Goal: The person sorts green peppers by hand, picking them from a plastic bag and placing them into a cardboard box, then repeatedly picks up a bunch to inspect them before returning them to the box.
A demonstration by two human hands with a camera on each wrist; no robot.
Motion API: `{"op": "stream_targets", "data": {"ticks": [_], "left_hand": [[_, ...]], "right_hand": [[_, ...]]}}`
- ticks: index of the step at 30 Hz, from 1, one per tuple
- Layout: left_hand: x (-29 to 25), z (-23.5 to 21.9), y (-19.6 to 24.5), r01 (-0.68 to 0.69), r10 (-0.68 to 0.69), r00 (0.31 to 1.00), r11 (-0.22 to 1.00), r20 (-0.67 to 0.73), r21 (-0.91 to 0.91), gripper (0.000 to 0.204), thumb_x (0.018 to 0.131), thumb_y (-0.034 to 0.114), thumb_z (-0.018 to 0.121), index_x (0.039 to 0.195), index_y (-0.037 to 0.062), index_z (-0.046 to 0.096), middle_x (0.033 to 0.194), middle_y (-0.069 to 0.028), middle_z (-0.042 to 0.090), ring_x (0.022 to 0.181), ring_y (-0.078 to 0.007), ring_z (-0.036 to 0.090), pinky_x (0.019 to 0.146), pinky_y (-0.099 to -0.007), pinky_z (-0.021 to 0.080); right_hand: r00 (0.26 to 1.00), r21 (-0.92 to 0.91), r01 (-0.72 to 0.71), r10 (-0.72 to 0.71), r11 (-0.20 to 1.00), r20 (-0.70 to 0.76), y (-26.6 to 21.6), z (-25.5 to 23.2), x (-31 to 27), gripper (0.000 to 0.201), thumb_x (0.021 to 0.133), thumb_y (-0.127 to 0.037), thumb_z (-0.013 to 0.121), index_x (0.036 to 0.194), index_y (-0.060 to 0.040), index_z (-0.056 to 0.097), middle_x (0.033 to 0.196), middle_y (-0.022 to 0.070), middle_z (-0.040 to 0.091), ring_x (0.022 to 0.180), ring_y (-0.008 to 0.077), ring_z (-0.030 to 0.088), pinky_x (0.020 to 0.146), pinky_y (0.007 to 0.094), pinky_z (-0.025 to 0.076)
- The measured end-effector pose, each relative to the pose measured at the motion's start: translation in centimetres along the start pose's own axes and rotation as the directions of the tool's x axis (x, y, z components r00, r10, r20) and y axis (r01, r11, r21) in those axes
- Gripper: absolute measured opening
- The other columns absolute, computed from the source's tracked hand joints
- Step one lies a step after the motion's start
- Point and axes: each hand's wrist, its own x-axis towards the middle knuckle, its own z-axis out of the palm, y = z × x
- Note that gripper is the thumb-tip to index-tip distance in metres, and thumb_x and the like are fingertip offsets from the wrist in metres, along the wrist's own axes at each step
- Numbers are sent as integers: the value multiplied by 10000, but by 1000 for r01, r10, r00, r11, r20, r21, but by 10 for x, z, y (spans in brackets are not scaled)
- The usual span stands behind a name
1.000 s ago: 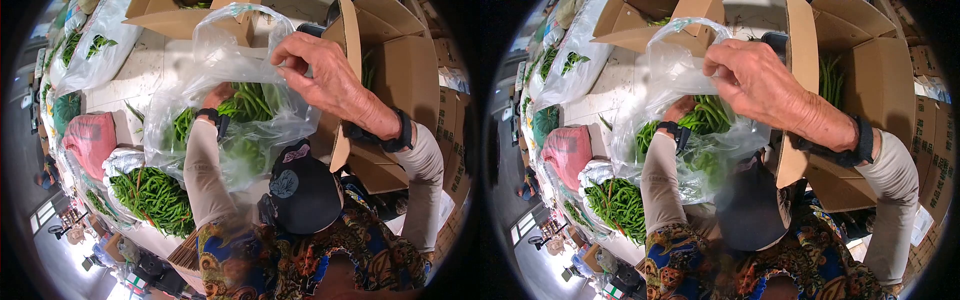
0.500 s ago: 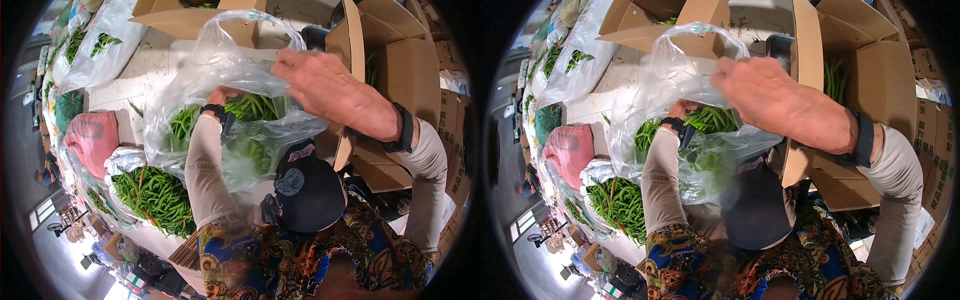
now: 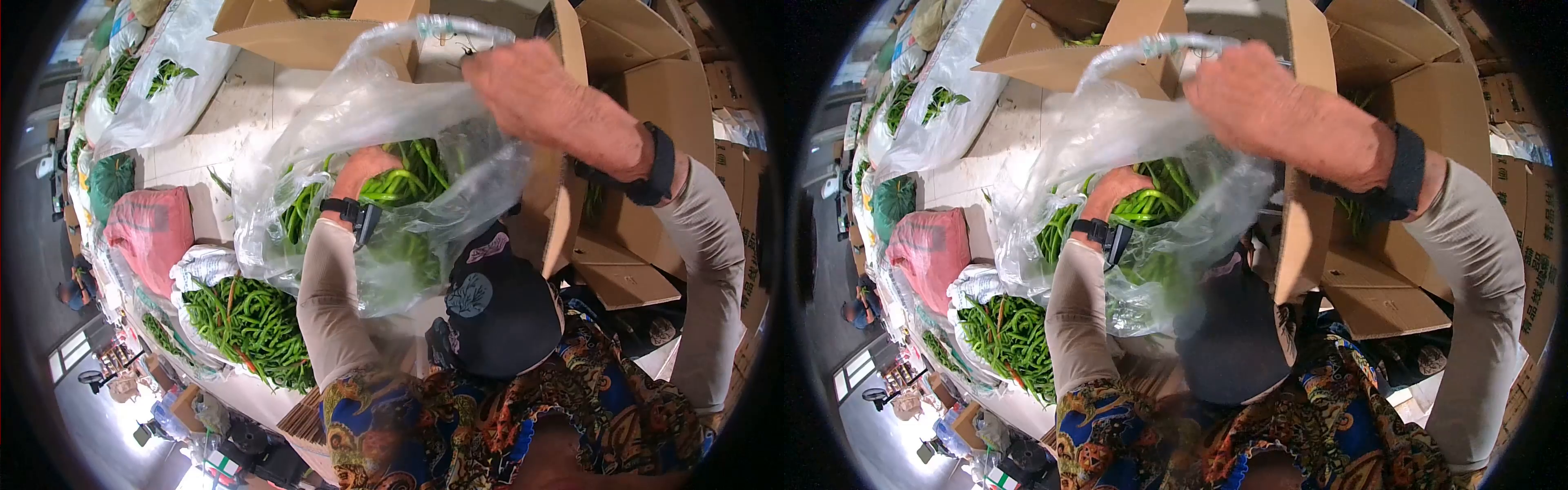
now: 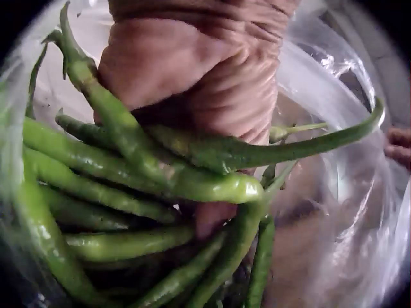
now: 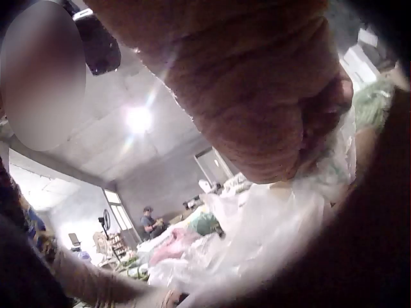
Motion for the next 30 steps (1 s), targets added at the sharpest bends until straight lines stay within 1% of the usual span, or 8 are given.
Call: {"op": "stream_targets", "data": {"ticks": [2,5,9,11,18,26,28,30], "left_hand": [[-6,-9,9,219,-215,972,975,97,-32,612,646,341,721,1184,94,567,1270,-164,519,1164,-309,479,976,-366,391],[-3,4,-2,92,-96,987,995,125,38,617,636,278,714,1189,63,548,1191,-193,560,1097,-350,522,927,-383,426],[-11,-3,25,60,-57,987,998,154,-16,603,652,295,702,1180,46,547,1154,-210,572,1076,-362,517,937,-374,411],[-29,-1,28,29,-26,999,991,25,-133,654,628,262,719,1204,28,516,1158,-208,554,1077,-347,497,934,-371,398],[-57,-19,47,-96,109,992,979,61,-183,579,670,154,713,1195,17,511,1072,-169,608,1002,-294,564,880,-347,437],[-96,-42,62,21,-64,969,984,-237,-177,453,682,80,732,1084,0,537,934,-113,656,848,-162,621,765,-289,492],[-103,-49,62,-2,-187,933,852,-307,-524,385,707,37,711,1056,13,551,926,-81,654,846,-129,614,764,-266,491],[-108,-60,71,34,-221,922,865,-318,-501,327,726,-2,681,1025,26,553,906,-52,649,855,-106,610,775,-255,488]], "right_hand": [[926,24,-317,315,948,-208,7,-15,12,217,719,-70,580,929,-17,558,823,203,615,793,364,625,695,451,506],[932,-21,-344,339,939,-130,3,-57,21,222,824,-89,535,1011,20,582,863,131,629,741,243,632,654,347,502],[949,-2,-315,315,949,-30,-4,-59,23,271,744,-90,536,985,28,578,842,189,619,723,330,633,613,415,498],[935,26,-307,307,951,-179,4,-44,21,235,765,-100,537,964,19,575,820,176,606,710,323,627,587,417,492],[913,3,-218,205,976,-353,-1,-65,24,240,717,-64,565,942,21,565,797,163,578,702,303,615,585,412,484],[923,-114,-270,223,956,-312,26,-40,14,171,699,-41,569,860,13,575,789,159,596,715,287,620,581,397,481],[924,-136,-296,248,945,-290,30,-30,17,125,773,-85,590,865,-1,582,766,135,599,704,255,620,590,375,482],[882,63,-348,350,935,-315,37,-11,27,174,713,-67,575,854,23,621,809,226,638,745,374,645,658,446,532]]}}
